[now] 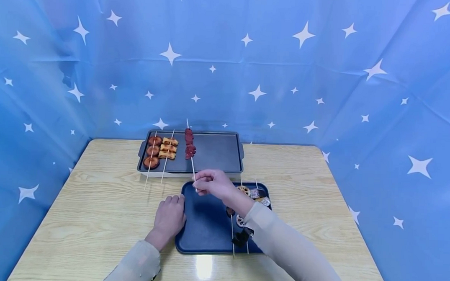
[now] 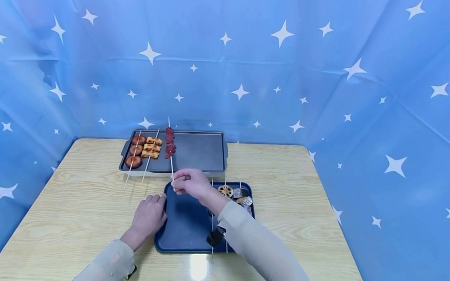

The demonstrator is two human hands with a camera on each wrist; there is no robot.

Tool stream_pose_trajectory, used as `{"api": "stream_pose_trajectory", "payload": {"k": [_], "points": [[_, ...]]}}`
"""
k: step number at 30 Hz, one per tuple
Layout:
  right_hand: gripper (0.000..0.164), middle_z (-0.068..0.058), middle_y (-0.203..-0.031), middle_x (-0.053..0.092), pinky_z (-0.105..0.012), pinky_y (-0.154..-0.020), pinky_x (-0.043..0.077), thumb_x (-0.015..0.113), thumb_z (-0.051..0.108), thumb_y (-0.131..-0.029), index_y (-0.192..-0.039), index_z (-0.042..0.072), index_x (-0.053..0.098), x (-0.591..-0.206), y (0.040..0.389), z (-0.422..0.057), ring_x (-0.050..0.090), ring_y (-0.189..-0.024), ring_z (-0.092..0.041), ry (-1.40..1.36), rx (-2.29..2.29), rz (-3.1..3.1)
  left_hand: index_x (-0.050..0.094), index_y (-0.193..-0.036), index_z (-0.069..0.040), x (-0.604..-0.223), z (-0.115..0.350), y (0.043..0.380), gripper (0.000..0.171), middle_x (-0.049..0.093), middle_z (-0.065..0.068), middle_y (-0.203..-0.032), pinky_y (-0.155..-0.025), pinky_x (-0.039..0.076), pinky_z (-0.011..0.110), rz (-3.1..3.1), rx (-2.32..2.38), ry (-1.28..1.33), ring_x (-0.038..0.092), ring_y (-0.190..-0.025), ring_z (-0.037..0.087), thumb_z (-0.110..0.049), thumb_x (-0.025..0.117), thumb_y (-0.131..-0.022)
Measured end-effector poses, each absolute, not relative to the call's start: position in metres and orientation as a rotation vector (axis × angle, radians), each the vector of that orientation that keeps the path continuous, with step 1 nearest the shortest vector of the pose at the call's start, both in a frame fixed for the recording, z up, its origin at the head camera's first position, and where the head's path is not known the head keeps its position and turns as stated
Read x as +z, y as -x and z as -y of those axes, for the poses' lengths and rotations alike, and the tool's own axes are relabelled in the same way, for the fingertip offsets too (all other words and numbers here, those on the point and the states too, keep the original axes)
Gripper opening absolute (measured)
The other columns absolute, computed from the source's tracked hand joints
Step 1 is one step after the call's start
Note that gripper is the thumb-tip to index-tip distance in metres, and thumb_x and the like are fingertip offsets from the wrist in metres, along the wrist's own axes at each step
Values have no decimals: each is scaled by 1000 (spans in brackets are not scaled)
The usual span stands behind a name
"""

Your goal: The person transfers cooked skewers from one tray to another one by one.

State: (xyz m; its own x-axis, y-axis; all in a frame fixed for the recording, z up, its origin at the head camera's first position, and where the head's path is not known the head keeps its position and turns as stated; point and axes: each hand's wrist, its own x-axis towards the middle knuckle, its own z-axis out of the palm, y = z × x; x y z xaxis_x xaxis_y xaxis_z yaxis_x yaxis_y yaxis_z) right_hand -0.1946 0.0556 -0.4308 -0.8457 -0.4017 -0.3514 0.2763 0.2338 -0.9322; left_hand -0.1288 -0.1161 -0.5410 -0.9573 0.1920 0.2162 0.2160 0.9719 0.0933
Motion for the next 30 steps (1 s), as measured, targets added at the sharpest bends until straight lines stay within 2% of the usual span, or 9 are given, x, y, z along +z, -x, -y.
{"api": "stream_pose_trajectory", "payload": {"k": [5, 10, 18, 23, 30], "points": [[18, -13, -95, 70, -39, -83, 58, 66, 12, -91, -108, 5, 68, -429, 189, -63, 66, -76, -14, 125, -1632, -1994, 66, -115, 2, -540, 116, 129, 44, 68, 17, -99, -72, 52, 45, 2919, -179, 304, 63, -89, 32, -17, 72, -75], [15, -9, -88, 70, -43, -83, 58, 67, 12, -90, -103, 4, 66, -433, 183, -73, 68, -78, -19, 137, -1606, -1976, 65, -116, 2, -539, 115, 129, 44, 68, 17, -101, -73, 52, 46, 2943, -182, 297, 63, -90, 32, -18, 71, -77], [12, -8, -83, 69, -36, -75, 59, 65, 8, -91, -101, 3, 65, -441, 171, -90, 67, -73, -17, 149, -1538, -1980, 66, -116, 2, -537, 116, 128, 44, 69, 16, -102, -74, 53, 45, 2945, -182, 302, 64, -90, 32, -18, 71, -77], [11, -14, -85, 70, -36, -74, 60, 65, 7, -90, -98, 0, 64, -446, 160, -99, 68, -73, -17, 194, -1511, -1967, 65, -117, 2, -538, 116, 128, 43, 69, 16, -102, -74, 52, 46, 2941, -187, 302, 63, -90, 33, -16, 69, -78], [12, -6, -76, 67, -32, -70, 60, 63, 1, -90, -98, -7, 60, -451, 143, -109, 66, -68, -14, 240, -1518, -1870, 65, -115, 2, -537, 116, 129, 43, 68, 17, -102, -73, 52, 46, 2944, -185, 304, 63, -91, 34, -16, 69, -77]]}}
